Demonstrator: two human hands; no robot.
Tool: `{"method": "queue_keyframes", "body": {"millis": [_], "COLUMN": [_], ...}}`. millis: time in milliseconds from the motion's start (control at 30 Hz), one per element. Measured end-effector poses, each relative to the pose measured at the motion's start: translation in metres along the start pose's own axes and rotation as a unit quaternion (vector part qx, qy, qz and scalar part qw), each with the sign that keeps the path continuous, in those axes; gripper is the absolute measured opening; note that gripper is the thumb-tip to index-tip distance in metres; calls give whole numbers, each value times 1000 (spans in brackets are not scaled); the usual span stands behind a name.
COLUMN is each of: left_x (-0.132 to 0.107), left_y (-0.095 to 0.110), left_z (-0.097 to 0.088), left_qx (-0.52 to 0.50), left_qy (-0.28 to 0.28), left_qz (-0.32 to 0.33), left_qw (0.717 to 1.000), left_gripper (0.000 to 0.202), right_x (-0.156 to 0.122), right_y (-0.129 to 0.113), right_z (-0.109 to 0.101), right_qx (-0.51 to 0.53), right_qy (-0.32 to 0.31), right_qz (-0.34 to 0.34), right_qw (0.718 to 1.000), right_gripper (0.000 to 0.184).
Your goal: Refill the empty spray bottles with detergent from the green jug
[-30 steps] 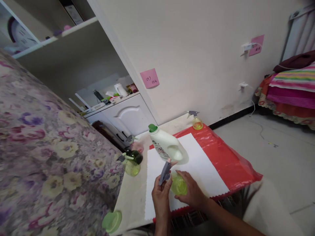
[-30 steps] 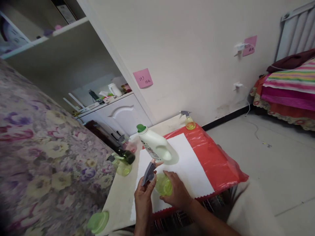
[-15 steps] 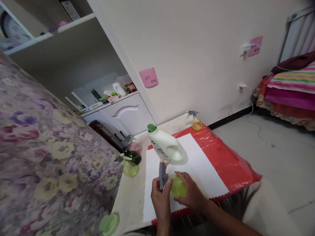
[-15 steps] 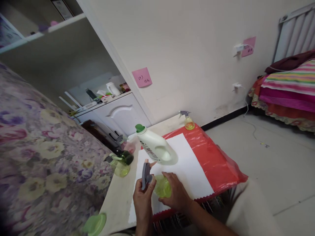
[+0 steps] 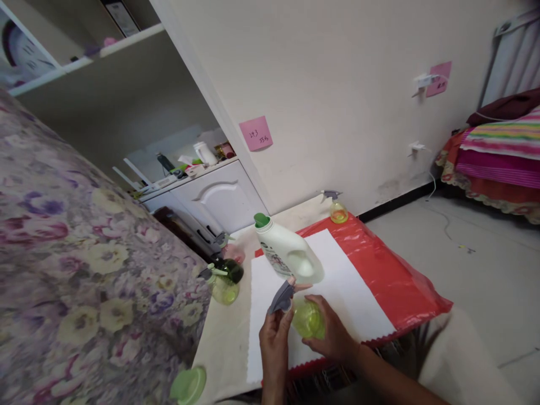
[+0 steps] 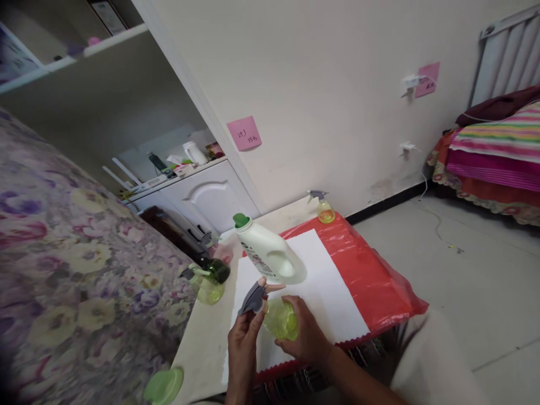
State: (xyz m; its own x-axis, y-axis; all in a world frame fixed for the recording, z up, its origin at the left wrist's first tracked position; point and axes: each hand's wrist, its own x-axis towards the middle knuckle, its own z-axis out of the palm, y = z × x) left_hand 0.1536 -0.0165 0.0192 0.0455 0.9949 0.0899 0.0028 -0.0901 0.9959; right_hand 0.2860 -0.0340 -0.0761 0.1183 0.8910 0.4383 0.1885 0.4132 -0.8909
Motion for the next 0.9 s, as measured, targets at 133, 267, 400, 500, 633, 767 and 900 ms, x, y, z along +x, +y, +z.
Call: {"method": "queue_keyframes", "body": {"millis": [133, 267, 400, 500, 633, 767, 900], "left_x": [3, 6, 8, 9, 10, 11, 10], "left_y": [0, 4, 3, 0, -2, 0, 4], "left_z": [0, 0, -3, -5, -3, 1, 5], "left_qx": [-4, -38, -60, -59, -58, -86, -102], "left_qy": [-6, -39, -64, -51, -29, -35, -41], "left_qz": [-10, -18, -35, -33, -36, -42, -38], "left_qw": [1000, 998, 996, 996, 997, 995, 993], "left_gripper": [43, 46, 45, 44, 43, 39, 38], "right_x": [0, 0, -1, 0, 4, 10, 12], "right_y": [-1, -4, -5, -3, -4, -5, -1], "right_z": [-3, -8, -10, -9, -12, -20, -24], "right_qx": [29, 67, 111, 149, 201, 256, 300], "right_qy": [-17, -51, -57, -50, -52, -74, -67], "right_qz": [-4, -20, -10, 10, 40, 73, 95], "right_qw": [999, 996, 992, 988, 977, 961, 947], "right_gripper": [82, 79, 74, 66, 64, 61, 56]}}
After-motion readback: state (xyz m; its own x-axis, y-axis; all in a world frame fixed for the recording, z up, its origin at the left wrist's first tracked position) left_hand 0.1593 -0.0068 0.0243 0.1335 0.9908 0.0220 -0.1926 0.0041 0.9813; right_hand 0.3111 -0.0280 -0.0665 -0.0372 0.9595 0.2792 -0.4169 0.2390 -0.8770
